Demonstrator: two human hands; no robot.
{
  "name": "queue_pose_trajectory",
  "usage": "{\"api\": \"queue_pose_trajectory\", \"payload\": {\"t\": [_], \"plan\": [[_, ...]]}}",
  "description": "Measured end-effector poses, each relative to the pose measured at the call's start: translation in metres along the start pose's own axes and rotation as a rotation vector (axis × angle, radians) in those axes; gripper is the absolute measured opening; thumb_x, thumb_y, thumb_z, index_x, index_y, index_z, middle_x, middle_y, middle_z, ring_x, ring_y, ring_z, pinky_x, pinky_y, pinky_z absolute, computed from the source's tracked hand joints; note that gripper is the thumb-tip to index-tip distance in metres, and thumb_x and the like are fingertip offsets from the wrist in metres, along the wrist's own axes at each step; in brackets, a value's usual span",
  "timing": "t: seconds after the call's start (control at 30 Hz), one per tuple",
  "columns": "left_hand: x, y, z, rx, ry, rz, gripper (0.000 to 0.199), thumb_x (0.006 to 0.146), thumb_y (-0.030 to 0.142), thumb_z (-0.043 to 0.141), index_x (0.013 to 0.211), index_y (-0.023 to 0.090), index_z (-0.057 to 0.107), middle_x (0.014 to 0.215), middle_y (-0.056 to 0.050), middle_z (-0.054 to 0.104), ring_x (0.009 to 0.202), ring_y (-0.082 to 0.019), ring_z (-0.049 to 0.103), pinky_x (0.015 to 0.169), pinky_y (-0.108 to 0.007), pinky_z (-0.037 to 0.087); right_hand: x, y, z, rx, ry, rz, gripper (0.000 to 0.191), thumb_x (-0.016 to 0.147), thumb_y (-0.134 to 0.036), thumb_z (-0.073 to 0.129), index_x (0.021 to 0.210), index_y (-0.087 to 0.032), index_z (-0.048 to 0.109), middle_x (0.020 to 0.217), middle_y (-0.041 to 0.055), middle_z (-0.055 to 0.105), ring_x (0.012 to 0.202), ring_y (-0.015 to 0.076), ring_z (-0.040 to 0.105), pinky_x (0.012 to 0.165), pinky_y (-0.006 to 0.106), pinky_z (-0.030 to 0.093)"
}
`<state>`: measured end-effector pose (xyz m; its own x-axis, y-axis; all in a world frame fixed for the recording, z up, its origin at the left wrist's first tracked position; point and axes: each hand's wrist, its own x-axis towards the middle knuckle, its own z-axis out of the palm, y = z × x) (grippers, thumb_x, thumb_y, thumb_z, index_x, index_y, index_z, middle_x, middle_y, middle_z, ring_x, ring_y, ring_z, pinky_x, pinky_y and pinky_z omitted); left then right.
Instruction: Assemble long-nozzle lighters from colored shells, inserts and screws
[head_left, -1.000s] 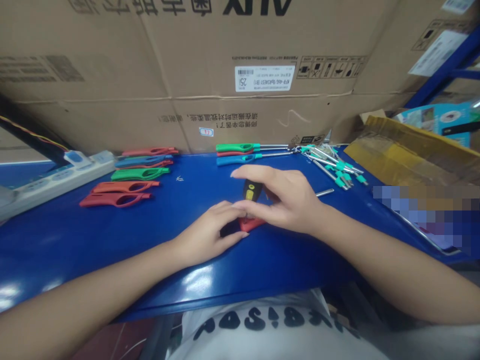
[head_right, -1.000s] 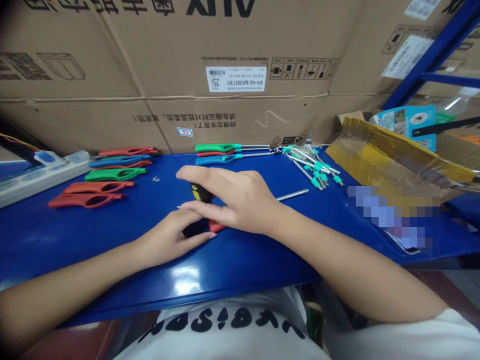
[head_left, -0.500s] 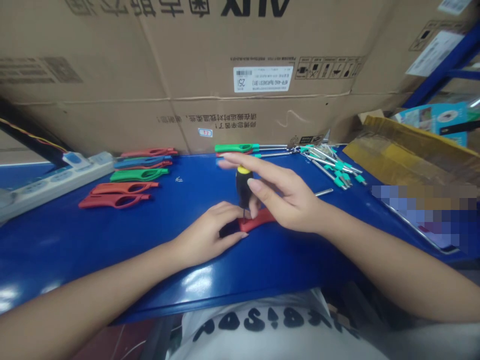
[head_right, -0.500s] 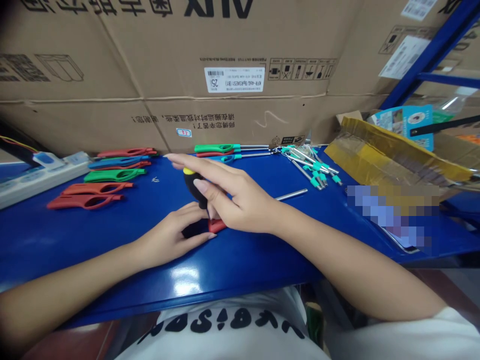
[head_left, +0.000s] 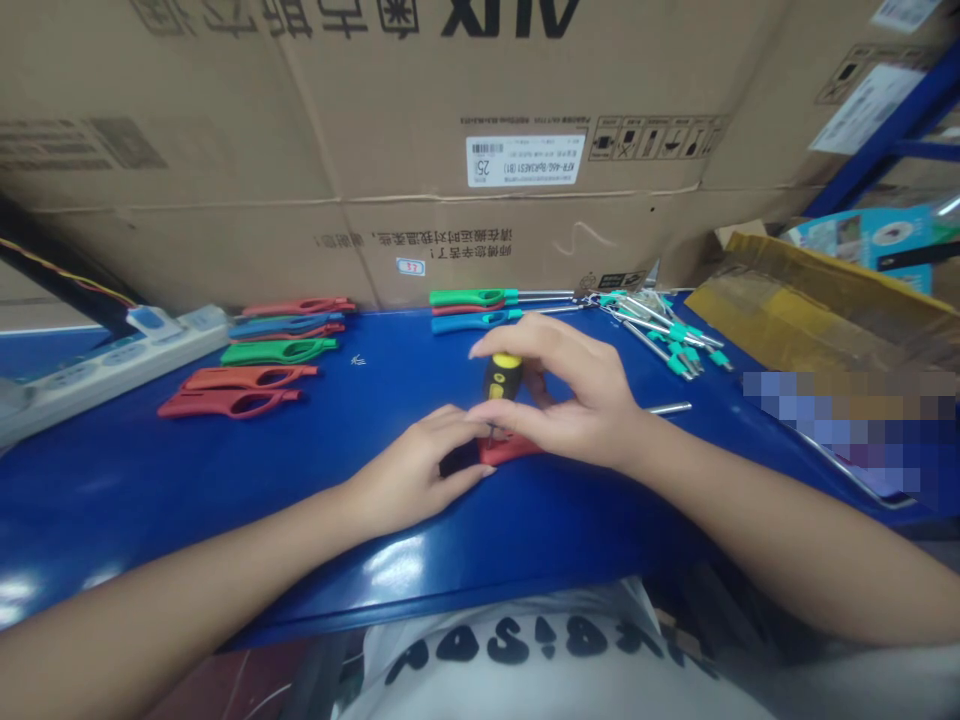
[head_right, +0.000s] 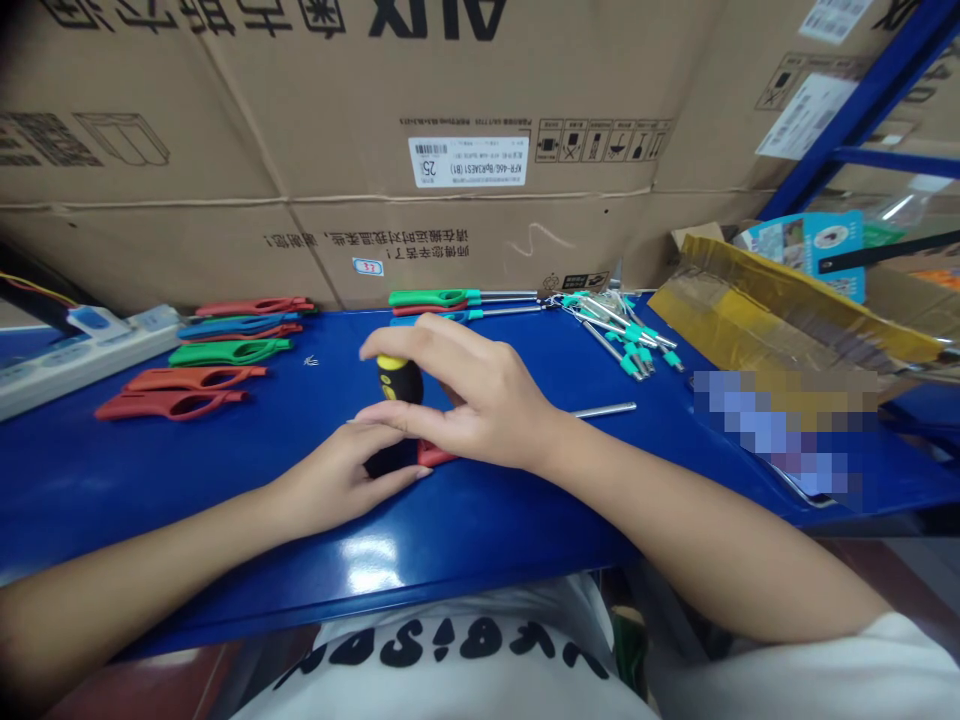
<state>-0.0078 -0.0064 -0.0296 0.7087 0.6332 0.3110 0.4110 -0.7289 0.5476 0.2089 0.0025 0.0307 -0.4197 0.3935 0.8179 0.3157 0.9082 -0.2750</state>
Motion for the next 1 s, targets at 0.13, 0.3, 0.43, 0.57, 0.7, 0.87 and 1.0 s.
{"api": "queue_pose_trajectory", "payload": {"t": [0.13,0.3,0.43,0.57,0.7,0.87,1.0], "plan": [[0.001,0.001,-0.001,0.016,0.017,-0.017,0.025,0.094,0.031,0.068,0.117,0.022,0.065,0.107,-0.005,0.072,0.098,-0.023,0.067,0.088,-0.037,0.053,0.001,0.000,0.000,0.002,-0.029,-0.022,0.026,0.095,-0.035,0.066,0.115,-0.019,0.064,0.102,0.0068,0.069,0.096,0.0183,0.066,0.083,0.031,0.057],[0.003,0.004,-0.002,0.003,0.010,-0.026,0.023,0.094,0.030,0.067,0.116,0.022,0.065,0.117,-0.006,0.070,0.110,-0.023,0.063,0.098,-0.040,0.050,0.006,-0.006,-0.005,0.309,-0.216,0.123,0.035,0.106,-0.017,0.037,0.137,-0.019,0.053,0.119,0.0068,0.068,0.109,0.0142,0.065,0.096,0.031,0.054],[0.001,0.005,0.001,0.023,0.025,-0.036,0.024,0.094,0.030,0.067,0.117,0.022,0.064,0.115,-0.005,0.071,0.107,-0.023,0.064,0.098,-0.040,0.049,0.005,-0.002,-0.003,0.194,-0.095,0.075,0.018,0.095,-0.025,0.065,0.112,-0.019,0.065,0.098,0.0027,0.069,0.079,0.0114,0.063,0.074,0.025,0.055],[0.001,0.006,0.000,0.031,0.022,-0.049,0.032,0.094,0.029,0.067,0.125,0.023,0.062,0.119,-0.006,0.070,0.111,-0.024,0.063,0.103,-0.043,0.047,0.004,0.001,-0.001,0.076,-0.041,0.004,0.017,0.094,-0.028,0.066,0.109,-0.020,0.063,0.098,0.0041,0.068,0.083,0.0143,0.061,0.075,0.027,0.054],[0.002,0.008,-0.001,0.017,0.030,-0.060,0.024,0.093,0.030,0.067,0.116,0.024,0.065,0.112,-0.004,0.071,0.103,-0.023,0.064,0.096,-0.039,0.051,0.004,-0.001,-0.002,0.320,-0.240,0.163,0.039,0.104,-0.021,0.042,0.142,-0.022,0.045,0.121,0.0090,0.065,0.089,0.0130,0.065,0.072,0.025,0.056],[0.001,0.006,0.001,0.037,0.035,-0.082,0.023,0.093,0.032,0.067,0.114,0.023,0.065,0.107,-0.006,0.073,0.099,-0.025,0.066,0.093,-0.042,0.052,0.002,0.002,-0.002,0.149,-0.100,0.105,0.031,0.085,-0.035,0.077,0.109,-0.021,0.063,0.102,0.0023,0.069,0.071,0.0103,0.062,0.064,0.022,0.053],[0.001,0.012,-0.006,0.074,-0.016,-0.083,0.034,0.093,0.028,0.065,0.126,0.023,0.061,0.117,-0.008,0.071,0.108,-0.026,0.064,0.098,-0.044,0.051,0.008,0.004,-0.007,0.229,0.016,0.203,0.028,0.086,-0.036,0.076,0.104,-0.021,0.062,0.093,-0.0003,0.066,0.063,0.0084,0.060,0.057,0.020,0.052]]}}
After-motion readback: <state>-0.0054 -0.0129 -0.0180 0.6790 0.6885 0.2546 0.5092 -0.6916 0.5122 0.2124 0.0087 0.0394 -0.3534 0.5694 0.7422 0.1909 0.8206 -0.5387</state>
